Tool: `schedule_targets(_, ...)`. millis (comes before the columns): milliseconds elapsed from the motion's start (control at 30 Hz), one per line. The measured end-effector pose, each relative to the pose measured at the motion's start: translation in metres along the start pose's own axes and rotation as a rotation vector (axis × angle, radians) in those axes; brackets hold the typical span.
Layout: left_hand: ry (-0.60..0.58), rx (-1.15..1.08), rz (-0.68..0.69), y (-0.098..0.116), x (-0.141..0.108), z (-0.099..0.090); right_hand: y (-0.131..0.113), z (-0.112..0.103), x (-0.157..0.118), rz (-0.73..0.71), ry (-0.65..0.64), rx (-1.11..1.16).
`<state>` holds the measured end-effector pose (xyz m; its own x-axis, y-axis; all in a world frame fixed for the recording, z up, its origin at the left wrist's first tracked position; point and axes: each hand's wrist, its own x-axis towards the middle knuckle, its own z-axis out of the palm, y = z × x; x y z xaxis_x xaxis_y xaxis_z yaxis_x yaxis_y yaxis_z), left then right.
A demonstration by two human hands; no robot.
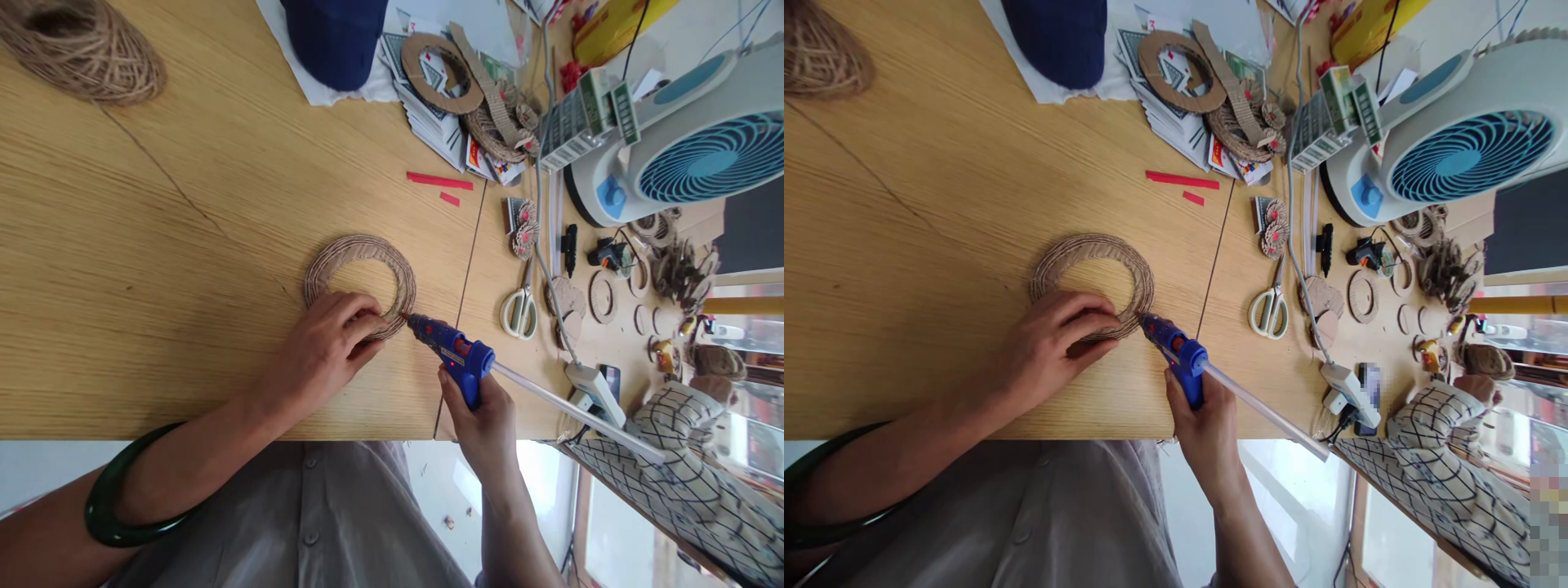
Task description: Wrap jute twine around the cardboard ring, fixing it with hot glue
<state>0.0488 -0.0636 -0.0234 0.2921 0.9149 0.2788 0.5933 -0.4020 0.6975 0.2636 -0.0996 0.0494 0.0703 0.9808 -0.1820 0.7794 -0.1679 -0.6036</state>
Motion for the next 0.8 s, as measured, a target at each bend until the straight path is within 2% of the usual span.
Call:
schedule_targets(600, -0.007, -0.007, 0.030, -0.0027, -0.0001, 0.0022, -0.0006, -0.0006, -0.0054, 0.017, 0.003, 0.004)
schedule_targets(800, -0.006, -0.003, 0.024, -0.0024, 0.0000, 0.0020, -0.0011, 0.0000, -0.0039, 0.013, -0.031, -0.007)
